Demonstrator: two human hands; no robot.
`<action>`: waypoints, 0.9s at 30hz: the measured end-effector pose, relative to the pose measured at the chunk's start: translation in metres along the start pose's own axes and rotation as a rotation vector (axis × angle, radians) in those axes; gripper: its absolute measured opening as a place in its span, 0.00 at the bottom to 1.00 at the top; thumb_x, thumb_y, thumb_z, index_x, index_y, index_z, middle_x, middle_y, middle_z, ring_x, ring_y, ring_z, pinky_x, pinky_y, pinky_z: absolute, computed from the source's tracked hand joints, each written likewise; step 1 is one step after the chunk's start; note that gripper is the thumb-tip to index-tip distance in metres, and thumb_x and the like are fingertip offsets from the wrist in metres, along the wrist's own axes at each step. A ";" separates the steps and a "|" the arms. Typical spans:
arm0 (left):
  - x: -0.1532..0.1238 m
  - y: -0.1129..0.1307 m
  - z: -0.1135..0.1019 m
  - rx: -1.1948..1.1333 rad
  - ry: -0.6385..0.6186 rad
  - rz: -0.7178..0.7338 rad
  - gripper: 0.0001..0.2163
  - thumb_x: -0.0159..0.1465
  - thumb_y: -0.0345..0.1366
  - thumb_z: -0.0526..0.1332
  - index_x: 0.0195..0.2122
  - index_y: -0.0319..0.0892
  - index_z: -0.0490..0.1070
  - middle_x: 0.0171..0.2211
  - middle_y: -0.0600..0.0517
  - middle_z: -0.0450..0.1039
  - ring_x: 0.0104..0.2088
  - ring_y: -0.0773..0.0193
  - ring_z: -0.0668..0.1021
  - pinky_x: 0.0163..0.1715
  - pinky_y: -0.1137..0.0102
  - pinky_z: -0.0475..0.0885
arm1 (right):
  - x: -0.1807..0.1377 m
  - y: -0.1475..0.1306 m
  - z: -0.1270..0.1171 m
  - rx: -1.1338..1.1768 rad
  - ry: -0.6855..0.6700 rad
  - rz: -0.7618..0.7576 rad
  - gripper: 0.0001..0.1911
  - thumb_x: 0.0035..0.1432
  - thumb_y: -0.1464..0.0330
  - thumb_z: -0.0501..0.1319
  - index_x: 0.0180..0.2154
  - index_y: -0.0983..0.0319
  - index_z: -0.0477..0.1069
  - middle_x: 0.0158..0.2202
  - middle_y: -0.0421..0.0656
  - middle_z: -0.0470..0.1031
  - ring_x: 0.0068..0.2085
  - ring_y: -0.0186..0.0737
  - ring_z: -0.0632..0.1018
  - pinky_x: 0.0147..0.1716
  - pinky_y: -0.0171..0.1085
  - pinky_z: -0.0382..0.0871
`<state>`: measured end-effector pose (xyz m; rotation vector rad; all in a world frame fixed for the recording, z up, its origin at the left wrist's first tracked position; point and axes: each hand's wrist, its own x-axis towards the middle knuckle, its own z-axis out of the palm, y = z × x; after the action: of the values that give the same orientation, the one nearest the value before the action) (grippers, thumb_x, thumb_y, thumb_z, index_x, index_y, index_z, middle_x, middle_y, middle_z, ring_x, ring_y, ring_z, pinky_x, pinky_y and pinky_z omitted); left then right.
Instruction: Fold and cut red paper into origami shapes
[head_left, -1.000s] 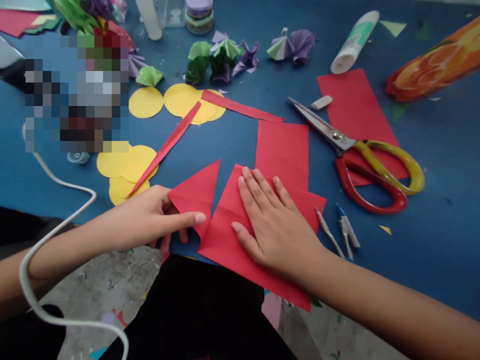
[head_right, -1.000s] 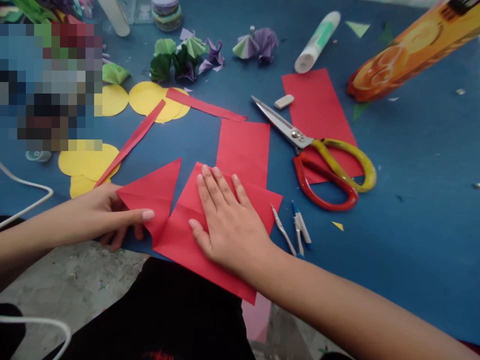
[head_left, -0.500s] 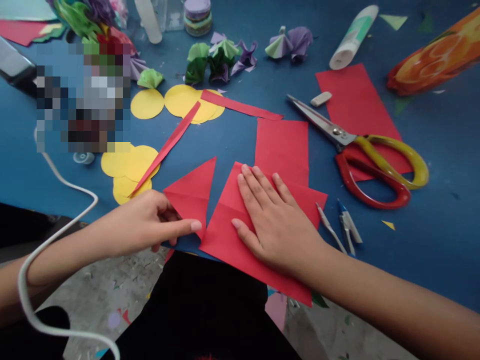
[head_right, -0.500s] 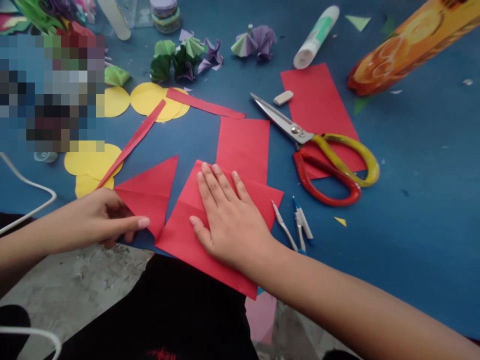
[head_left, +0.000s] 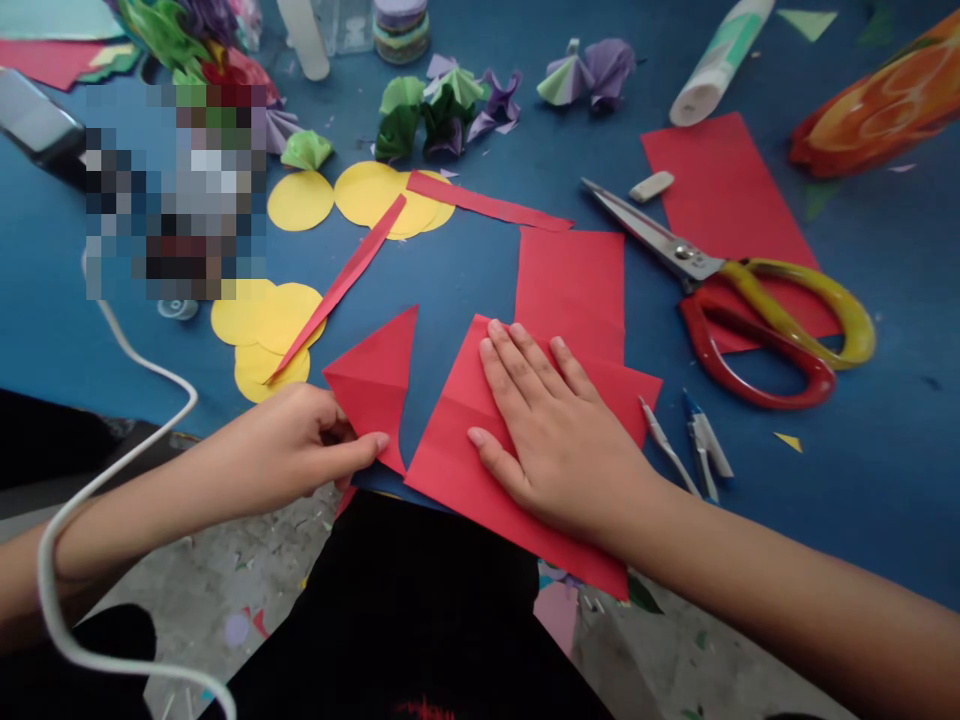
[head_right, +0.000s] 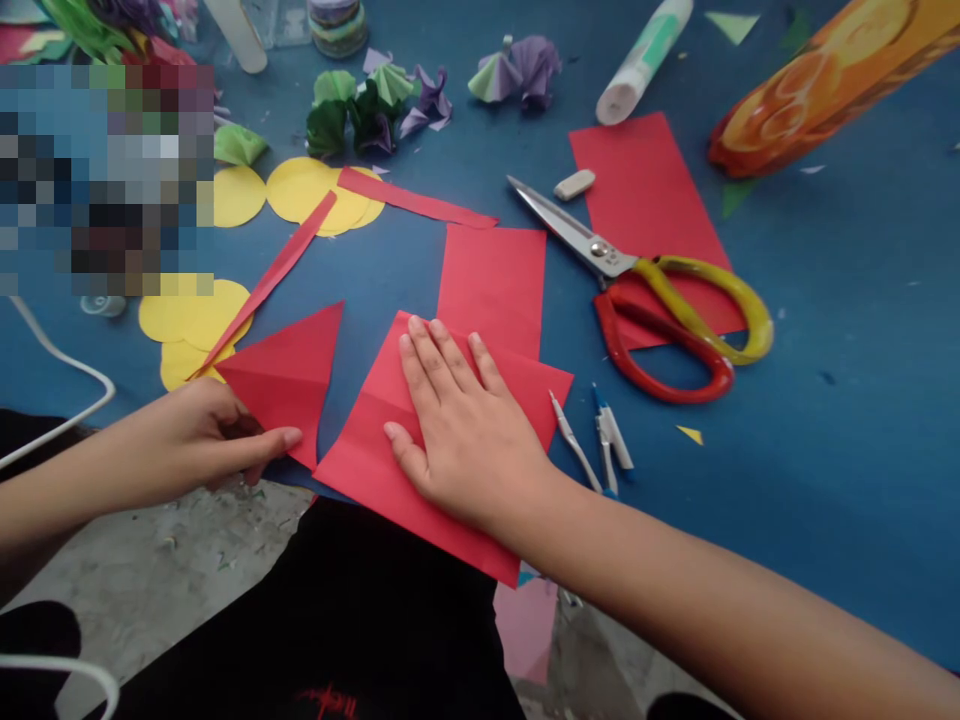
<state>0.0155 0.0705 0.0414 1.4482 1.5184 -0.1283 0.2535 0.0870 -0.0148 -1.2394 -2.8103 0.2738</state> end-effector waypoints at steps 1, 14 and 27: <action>-0.002 0.000 0.000 -0.006 0.008 -0.008 0.22 0.60 0.51 0.55 0.15 0.42 0.64 0.12 0.53 0.63 0.14 0.69 0.65 0.15 0.73 0.54 | 0.000 0.000 0.000 0.001 -0.002 0.001 0.37 0.65 0.58 0.43 0.66 0.73 0.36 0.68 0.56 0.44 0.68 0.49 0.44 0.64 0.53 0.40; -0.016 -0.024 -0.018 0.219 0.550 0.024 0.19 0.58 0.51 0.60 0.19 0.42 0.67 0.15 0.57 0.62 0.18 0.70 0.63 0.21 0.74 0.56 | 0.000 0.000 0.001 -0.024 0.016 -0.005 0.36 0.65 0.58 0.43 0.66 0.73 0.37 0.68 0.56 0.44 0.68 0.49 0.46 0.64 0.52 0.41; -0.008 -0.027 0.051 0.502 0.592 0.857 0.09 0.64 0.39 0.59 0.42 0.42 0.73 0.42 0.46 0.77 0.42 0.59 0.77 0.41 0.67 0.71 | -0.007 -0.009 -0.031 0.052 0.139 -0.151 0.31 0.66 0.56 0.46 0.63 0.69 0.54 0.64 0.54 0.56 0.65 0.50 0.56 0.62 0.56 0.49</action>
<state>0.0207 0.0233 0.0067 2.5925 1.1963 0.5122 0.2555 0.0801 0.0172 -0.9891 -2.7396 0.2407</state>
